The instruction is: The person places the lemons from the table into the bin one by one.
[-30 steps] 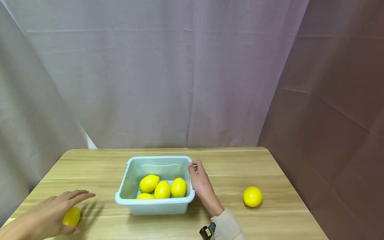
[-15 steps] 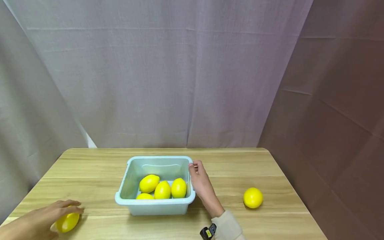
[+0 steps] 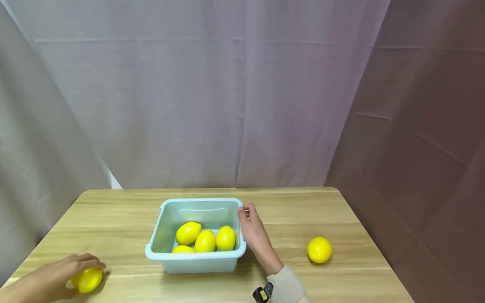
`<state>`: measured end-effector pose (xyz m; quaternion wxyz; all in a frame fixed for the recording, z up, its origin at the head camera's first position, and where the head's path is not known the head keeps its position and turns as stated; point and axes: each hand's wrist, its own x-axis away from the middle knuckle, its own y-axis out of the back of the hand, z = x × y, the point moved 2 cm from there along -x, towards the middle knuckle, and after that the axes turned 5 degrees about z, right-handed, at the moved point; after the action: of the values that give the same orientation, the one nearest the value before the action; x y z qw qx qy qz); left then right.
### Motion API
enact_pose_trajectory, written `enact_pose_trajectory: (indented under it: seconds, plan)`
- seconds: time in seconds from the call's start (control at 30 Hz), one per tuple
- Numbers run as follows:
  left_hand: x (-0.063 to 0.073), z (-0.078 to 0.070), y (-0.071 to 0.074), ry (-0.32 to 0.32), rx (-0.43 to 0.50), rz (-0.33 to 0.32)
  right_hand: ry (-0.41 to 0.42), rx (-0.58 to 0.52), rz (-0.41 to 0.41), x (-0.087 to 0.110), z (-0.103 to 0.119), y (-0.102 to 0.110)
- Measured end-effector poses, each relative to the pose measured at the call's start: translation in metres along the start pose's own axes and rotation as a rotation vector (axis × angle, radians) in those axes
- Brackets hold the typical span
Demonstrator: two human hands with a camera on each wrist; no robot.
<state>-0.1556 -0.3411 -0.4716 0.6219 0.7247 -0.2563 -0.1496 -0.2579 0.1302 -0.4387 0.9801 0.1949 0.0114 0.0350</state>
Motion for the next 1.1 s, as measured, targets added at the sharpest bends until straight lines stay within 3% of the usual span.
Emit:
enact_pose_trajectory:
  seconds: [0.27, 0.4, 0.57, 0.83, 0.97, 1.1]
  plan:
    - [0.000, 0.004, -0.010, -0.027, 0.037, -0.025, -0.003, 0.006, 0.011, 0.001, 0.000, -0.002]
    - [-0.002, 0.005, -0.011, -0.039, 0.052, -0.013, -0.010, 0.012, 0.014, 0.001, -0.001, -0.003]
    - [-0.004, 0.004, -0.011, -0.079, 0.058, -0.045, -0.006, 0.010, 0.010, 0.001, 0.000, -0.004]
    - [-0.008, -0.002, -0.012, -0.049, 0.076, -0.116, -0.007, 0.015, 0.003, 0.001, 0.001, -0.002]
    - [-0.012, -0.006, -0.013, -0.017, 0.119, -0.100, -0.011, 0.013, 0.002, 0.001, 0.000, 0.000]
    - [-0.014, -0.010, -0.014, -0.014, 0.129, -0.124, -0.011, 0.013, 0.004, 0.000, -0.001, 0.001]
